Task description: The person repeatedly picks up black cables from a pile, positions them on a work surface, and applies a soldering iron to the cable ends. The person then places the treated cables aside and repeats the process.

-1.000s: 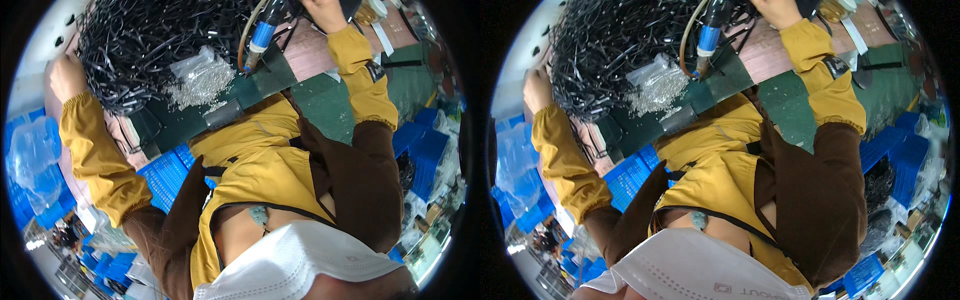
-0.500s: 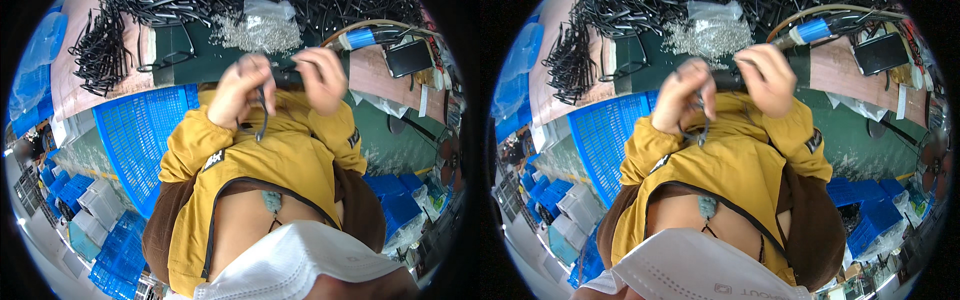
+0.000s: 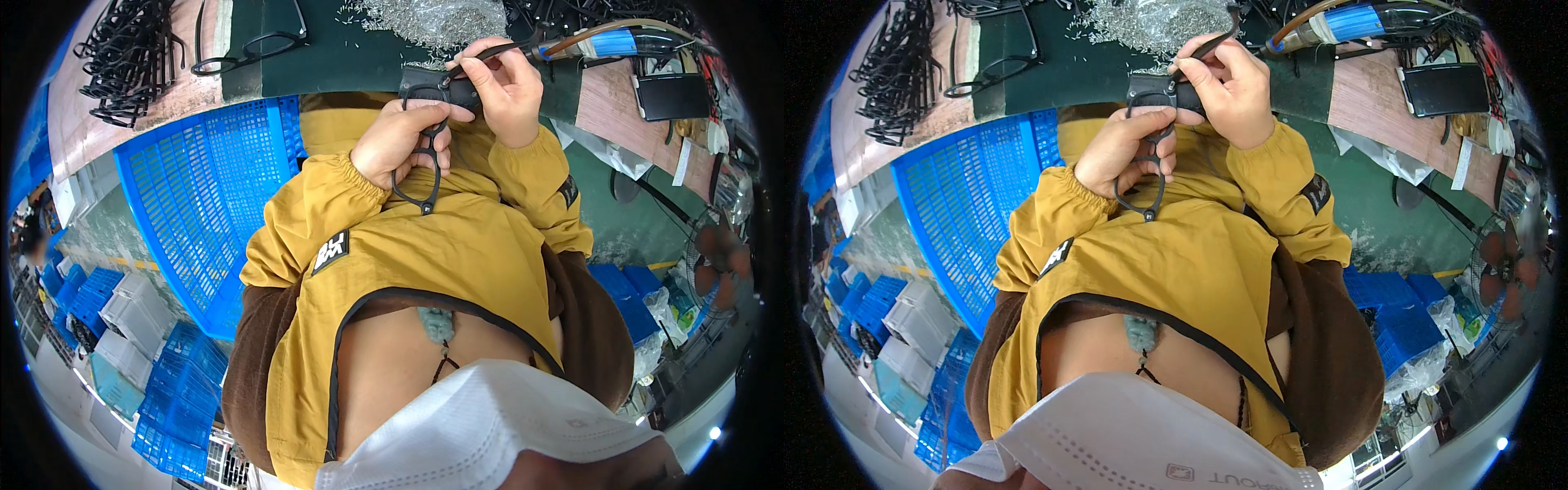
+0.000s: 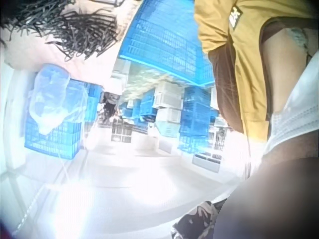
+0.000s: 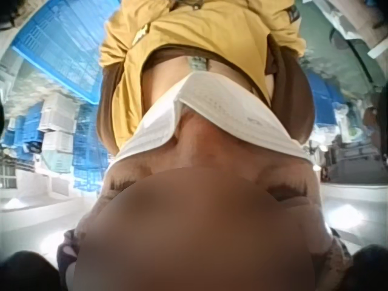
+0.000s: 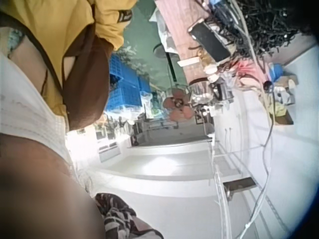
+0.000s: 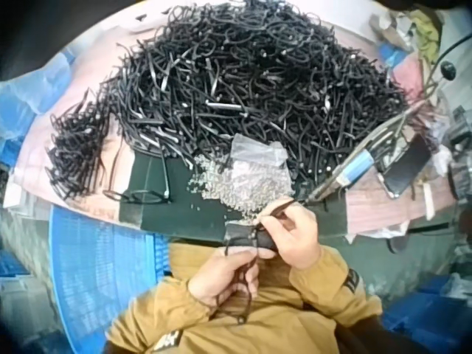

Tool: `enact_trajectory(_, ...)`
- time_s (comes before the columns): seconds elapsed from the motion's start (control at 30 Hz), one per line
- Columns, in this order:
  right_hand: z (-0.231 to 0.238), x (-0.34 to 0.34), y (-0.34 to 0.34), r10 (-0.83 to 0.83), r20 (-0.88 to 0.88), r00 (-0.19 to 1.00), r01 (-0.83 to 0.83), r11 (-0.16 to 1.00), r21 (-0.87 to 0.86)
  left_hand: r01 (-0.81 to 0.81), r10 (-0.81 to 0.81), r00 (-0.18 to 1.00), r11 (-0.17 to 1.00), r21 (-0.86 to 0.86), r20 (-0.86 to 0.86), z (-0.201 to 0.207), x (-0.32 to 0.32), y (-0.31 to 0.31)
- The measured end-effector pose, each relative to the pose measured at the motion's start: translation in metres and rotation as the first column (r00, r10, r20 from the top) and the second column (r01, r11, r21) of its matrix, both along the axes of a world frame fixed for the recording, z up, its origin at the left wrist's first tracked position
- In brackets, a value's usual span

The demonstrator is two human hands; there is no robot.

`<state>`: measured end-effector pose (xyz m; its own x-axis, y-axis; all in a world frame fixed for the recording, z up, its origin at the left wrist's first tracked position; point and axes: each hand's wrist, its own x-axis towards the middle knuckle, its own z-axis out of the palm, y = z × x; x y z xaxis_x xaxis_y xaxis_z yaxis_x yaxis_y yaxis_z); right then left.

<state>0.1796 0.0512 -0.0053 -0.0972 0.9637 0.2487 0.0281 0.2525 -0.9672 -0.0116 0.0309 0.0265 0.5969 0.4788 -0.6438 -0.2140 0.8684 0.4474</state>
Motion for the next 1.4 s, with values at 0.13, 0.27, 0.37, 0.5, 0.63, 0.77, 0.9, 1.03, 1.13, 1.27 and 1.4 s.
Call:
enact_trajectory(0.13, 0.008, 0.005, 0.009, 0.014, 0.386, 0.922, -0.08, 0.984, 0.156, 0.036, -0.028, 0.995, 0.996, 0.084, -0.095, -0.001, 0.005, 0.002)
enact_trajectory(0.27, 0.005, 0.002, 0.004, 0.016, 0.246, 0.969, -0.025, 0.999, 0.035, 0.007, -0.005, 0.998, 0.999, 0.039, -0.059, 0.001, 0.006, 0.004)
enact_trajectory(0.37, 0.008, -0.005, -0.003, -0.002, 0.345, 0.939, -0.036, 0.994, 0.102, 0.053, -0.052, 0.998, 0.997, 0.053, -0.017, 0.003, -0.005, 0.007)
enact_trajectory(0.5, 0.049, -0.029, 0.027, 0.023, 0.186, 0.982, -0.048, 0.991, 0.128, -0.174, 0.143, 0.981, 0.948, 0.265, 0.131, 0.007, -0.039, 0.015)
enact_trajectory(0.63, 0.095, -0.081, 0.145, -0.331, 0.555, 0.764, -0.018, 0.847, 0.531, -0.285, 0.27, 0.958, 0.894, 0.345, 0.092, 0.004, -0.068, 0.028)
enact_trajectory(0.77, 0.086, -0.124, 0.215, -0.433, 0.86, 0.27, -0.168, 0.858, 0.485, -0.314, 0.305, 0.949, 0.883, 0.35, 0.081, -0.002, -0.076, 0.035)
enact_trajectory(0.9, 0.074, -0.121, 0.229, -0.35, 0.689, 0.635, 0.135, 0.928, 0.347, -0.342, 0.343, 0.937, 0.877, 0.336, 0.059, -0.005, -0.075, 0.035)
enact_trajectory(1.03, 0.085, -0.116, 0.223, -0.402, 0.201, 0.893, 0.31, 0.875, 0.371, -0.331, 0.361, 0.932, 0.888, 0.32, -0.037, -0.006, -0.075, 0.034)
enact_trajectory(1.13, 0.097, -0.11, 0.197, -0.249, -0.06, 0.967, 0.256, 0.944, 0.208, -0.337, 0.362, 0.932, 0.897, 0.287, -0.035, -0.005, -0.077, 0.036)
enact_trajectory(1.27, 0.082, -0.081, 0.113, -0.055, -0.121, 0.991, 0.067, 0.993, 0.092, -0.333, 0.35, 0.936, 0.909, 0.25, -0.027, -0.004, -0.078, 0.039)
enact_trajectory(1.4, 0.052, -0.035, 0.026, 0.039, -0.131, 0.991, -0.059, 0.987, -0.149, -0.379, 0.386, 0.922, 0.889, 0.257, 0.026, 0.001, -0.075, 0.039)
